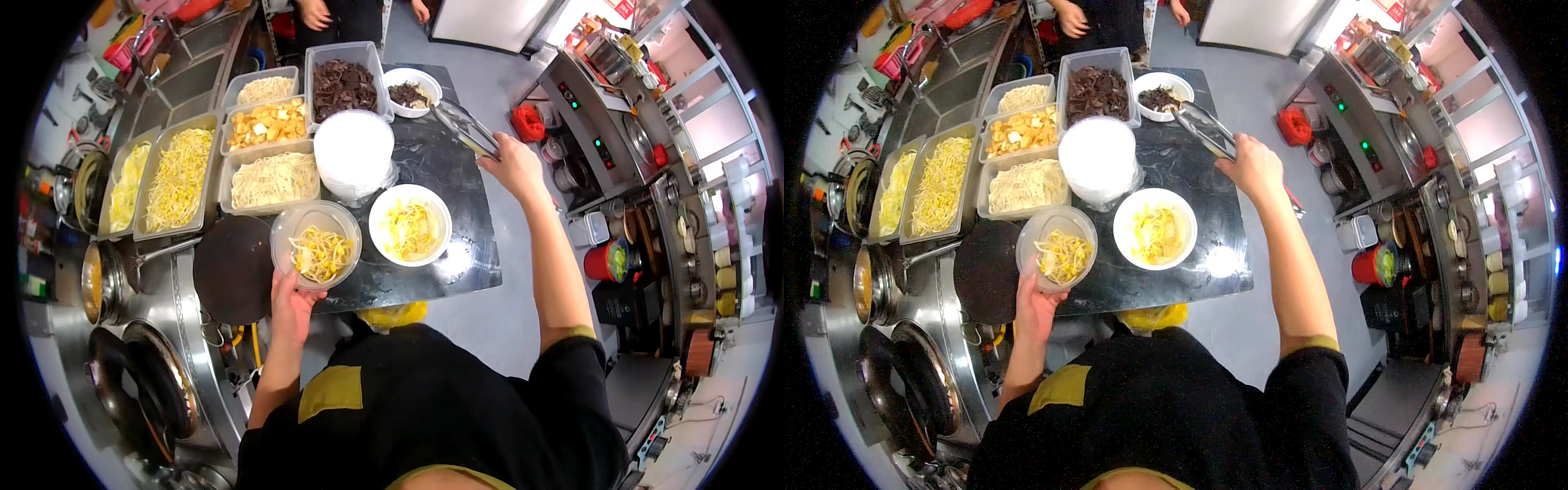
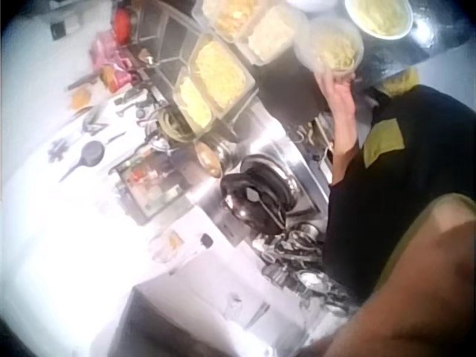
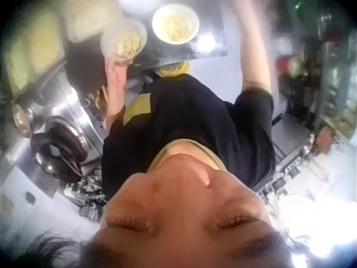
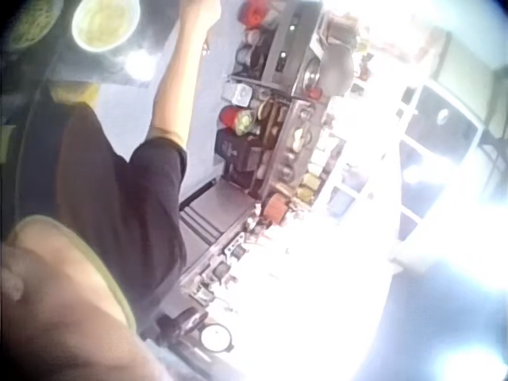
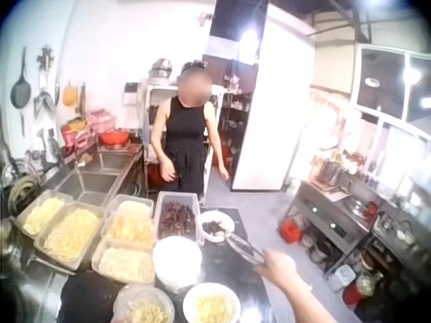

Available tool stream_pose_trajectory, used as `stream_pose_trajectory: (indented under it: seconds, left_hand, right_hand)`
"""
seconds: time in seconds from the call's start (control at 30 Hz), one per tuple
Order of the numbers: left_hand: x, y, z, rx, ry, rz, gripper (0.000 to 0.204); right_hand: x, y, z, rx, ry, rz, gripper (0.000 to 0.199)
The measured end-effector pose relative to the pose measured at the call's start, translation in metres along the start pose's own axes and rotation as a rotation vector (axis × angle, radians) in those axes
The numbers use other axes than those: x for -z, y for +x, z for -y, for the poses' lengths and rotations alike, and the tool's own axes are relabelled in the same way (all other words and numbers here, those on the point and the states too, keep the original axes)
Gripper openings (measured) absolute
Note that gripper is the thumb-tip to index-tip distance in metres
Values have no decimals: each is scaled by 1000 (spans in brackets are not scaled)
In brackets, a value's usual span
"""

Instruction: The person uses tongs to transfer various ingredients, including bean sprouts, wood ear mushrooms, tofu, and noodles, from large containers into small plastic bowls. They repeatedly fill the bowls with different combinations of these items in a busy kitchen environment.

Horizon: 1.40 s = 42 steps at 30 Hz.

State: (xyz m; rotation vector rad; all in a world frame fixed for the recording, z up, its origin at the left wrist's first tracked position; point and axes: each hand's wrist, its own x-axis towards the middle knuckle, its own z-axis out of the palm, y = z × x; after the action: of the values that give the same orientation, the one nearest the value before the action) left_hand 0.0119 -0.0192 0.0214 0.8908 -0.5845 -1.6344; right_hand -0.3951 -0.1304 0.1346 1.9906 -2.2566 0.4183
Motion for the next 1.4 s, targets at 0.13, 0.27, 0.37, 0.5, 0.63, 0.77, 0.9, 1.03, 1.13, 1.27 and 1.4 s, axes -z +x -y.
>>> stream_pose_trajectory:
  seconds: [0.13, 0.27, 0.37, 0.5, 0.63, 0.77, 0.9, 1.03, 1.13, 1.27, 1.4]
  left_hand:
    - [-6, -50, 17, -53, -36, -167, 47]
    - [17, -82, 12, -110, -15, -283, 49]
    - [37, -115, 17, -141, -54, -371, 53]
    - [54, -117, 2, -163, -77, -436, 57]
    - [65, -84, -27, -230, -65, -421, 59]
    - [87, -50, -69, -285, -119, -333, 61]
    - [118, -23, -101, -346, -121, -266, 63]
    - [147, 8, -143, -386, -120, -191, 69]
    - [149, 36, -160, -357, -142, -190, 70]
    - [147, 60, -168, -294, -181, -207, 64]
    - [158, 71, -168, -251, -192, -186, 62]
  right_hand:
    - [8, -13, -15, 154, 174, 137, 56]
    - [11, -52, -46, 112, 356, 378, 75]
    - [11, -72, -45, 162, 319, 628, 71]
    - [34, -70, -2, 231, 594, 695, 60]
    - [54, -37, 52, 435, 379, 632, 65]
    - [52, -2, 101, 504, 358, 663, 68]
    - [58, 38, 142, 293, 214, 387, 65]
    - [20, 123, 147, 190, -246, 191, 65]
    - [-20, 175, 159, 72, -381, 399, 63]
    - [-73, 196, 175, 28, -420, 545, 62]
    - [-107, 199, 170, 149, -409, 463, 58]
